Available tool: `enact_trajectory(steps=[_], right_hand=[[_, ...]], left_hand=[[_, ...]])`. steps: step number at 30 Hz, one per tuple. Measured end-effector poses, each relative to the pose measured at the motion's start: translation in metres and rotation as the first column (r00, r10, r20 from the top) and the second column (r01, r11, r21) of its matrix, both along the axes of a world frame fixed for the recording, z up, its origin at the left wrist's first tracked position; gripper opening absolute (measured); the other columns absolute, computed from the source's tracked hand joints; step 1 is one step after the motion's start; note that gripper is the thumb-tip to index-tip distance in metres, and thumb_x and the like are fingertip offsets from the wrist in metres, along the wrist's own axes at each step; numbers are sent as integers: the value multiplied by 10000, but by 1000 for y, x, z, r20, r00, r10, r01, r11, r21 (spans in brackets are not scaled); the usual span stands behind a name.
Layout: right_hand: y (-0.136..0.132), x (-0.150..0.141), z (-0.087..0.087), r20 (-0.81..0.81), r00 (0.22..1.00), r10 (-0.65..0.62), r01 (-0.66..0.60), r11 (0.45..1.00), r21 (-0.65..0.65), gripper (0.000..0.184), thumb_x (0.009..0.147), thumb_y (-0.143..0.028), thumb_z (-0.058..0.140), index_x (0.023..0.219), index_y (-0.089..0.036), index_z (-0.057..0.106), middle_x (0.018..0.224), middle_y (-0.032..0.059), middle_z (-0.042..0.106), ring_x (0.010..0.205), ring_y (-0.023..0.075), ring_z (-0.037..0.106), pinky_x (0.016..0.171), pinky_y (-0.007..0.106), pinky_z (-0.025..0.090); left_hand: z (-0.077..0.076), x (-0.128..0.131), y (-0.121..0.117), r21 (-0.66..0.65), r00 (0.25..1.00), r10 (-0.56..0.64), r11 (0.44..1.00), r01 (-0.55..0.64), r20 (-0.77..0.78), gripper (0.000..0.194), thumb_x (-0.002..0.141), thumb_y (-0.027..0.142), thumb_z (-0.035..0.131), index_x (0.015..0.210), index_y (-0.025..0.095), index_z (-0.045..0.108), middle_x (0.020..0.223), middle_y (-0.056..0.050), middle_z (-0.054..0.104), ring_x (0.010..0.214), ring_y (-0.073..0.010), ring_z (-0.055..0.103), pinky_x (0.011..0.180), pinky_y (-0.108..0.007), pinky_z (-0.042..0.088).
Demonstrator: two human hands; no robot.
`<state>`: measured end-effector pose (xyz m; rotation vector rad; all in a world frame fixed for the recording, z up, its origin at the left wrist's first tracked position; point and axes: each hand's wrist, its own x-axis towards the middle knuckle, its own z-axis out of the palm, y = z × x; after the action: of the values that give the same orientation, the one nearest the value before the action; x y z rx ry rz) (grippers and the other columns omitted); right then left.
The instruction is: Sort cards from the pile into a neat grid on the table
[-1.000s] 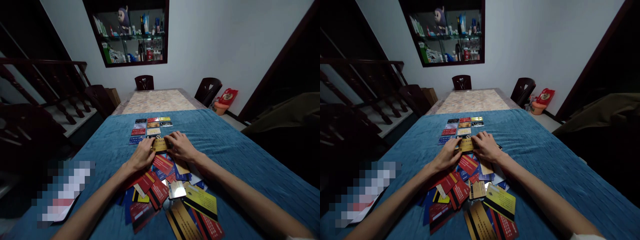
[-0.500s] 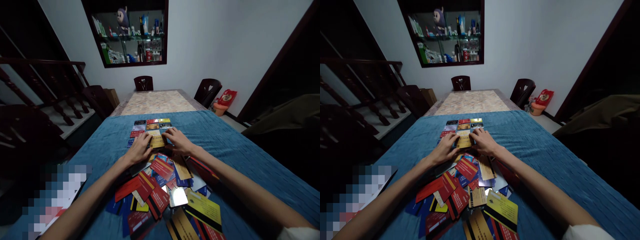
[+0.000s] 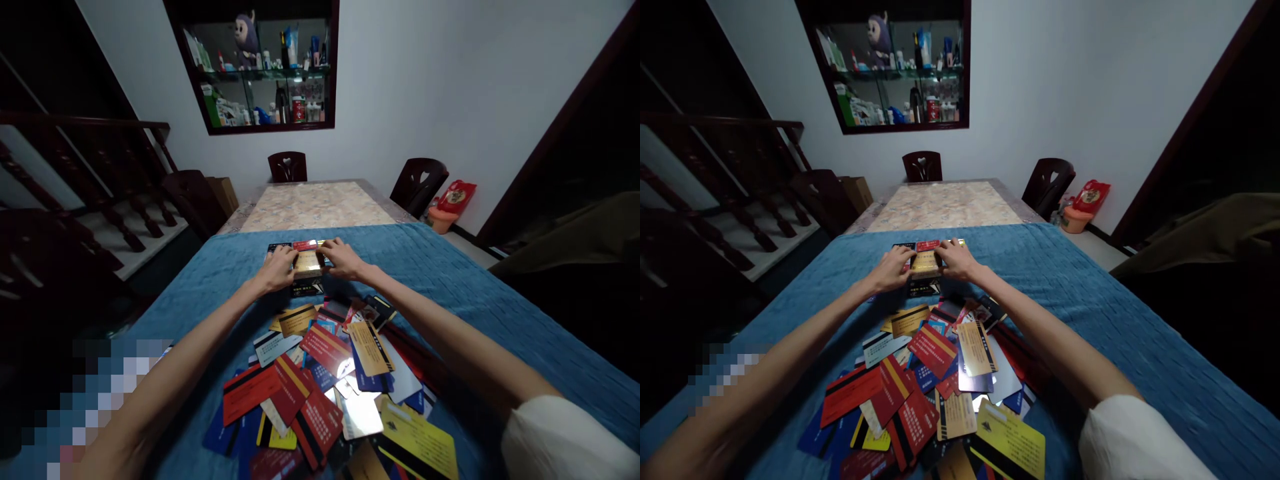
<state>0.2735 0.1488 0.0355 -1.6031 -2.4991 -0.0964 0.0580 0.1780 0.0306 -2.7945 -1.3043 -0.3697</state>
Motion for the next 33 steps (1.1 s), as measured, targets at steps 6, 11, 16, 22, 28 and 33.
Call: enact_trajectory(steps=[6,11,16,22,28,33], right_hand=[[37,-2,-7,45,998,-33,34,999,-28,343,834,-322,643,1166,-239,655,1262,129,579,1116,336,453,807,408,440],[60,-3,-17,65,996,-58,61,997,-47,378,824,-340,652,1192,-255,664,1282,123,587,1126,343,461,808,400,442],[68,-5,-20,81,995,-66,71,995,-69,396,823,-344,657,1210,-259,668,1271,127,605,1154,362,470,834,425,445],[72,-9,-22,96,993,-73,82,992,-95,369,819,-350,671,1179,-268,686,1302,121,602,1190,376,470,863,453,444],[76,-10,-24,112,990,-81,94,989,-117,351,811,-347,668,1152,-266,695,1293,109,610,1200,369,472,868,432,448],[79,-10,-25,139,986,-89,106,987,-124,334,808,-363,664,1124,-264,713,1295,95,617,1202,355,487,892,392,439]], left_hand=[[-1,8,33,-67,997,53,996,-56,-50,342,787,217,578,1119,160,637,1237,-159,601,1169,-346,494,935,-474,431],[-4,12,50,-100,993,74,992,-83,-90,336,785,210,572,1110,159,644,1227,-156,614,1166,-338,505,951,-454,426],[-11,14,59,-103,990,86,990,-98,-115,338,788,215,575,1115,171,650,1231,-149,618,1182,-336,507,960,-461,431],[-15,14,65,-106,982,93,988,-112,-167,338,797,210,570,1122,167,654,1241,-164,617,1195,-346,507,951,-474,440],[-13,16,63,-119,972,92,986,-119,-214,309,822,208,546,1108,163,655,1236,-157,616,1197,-330,503,958,-468,441],[-11,17,63,-127,964,95,983,-129,-246,312,834,230,539,1117,176,657,1240,-142,607,1200,-330,499,962,-460,443]])
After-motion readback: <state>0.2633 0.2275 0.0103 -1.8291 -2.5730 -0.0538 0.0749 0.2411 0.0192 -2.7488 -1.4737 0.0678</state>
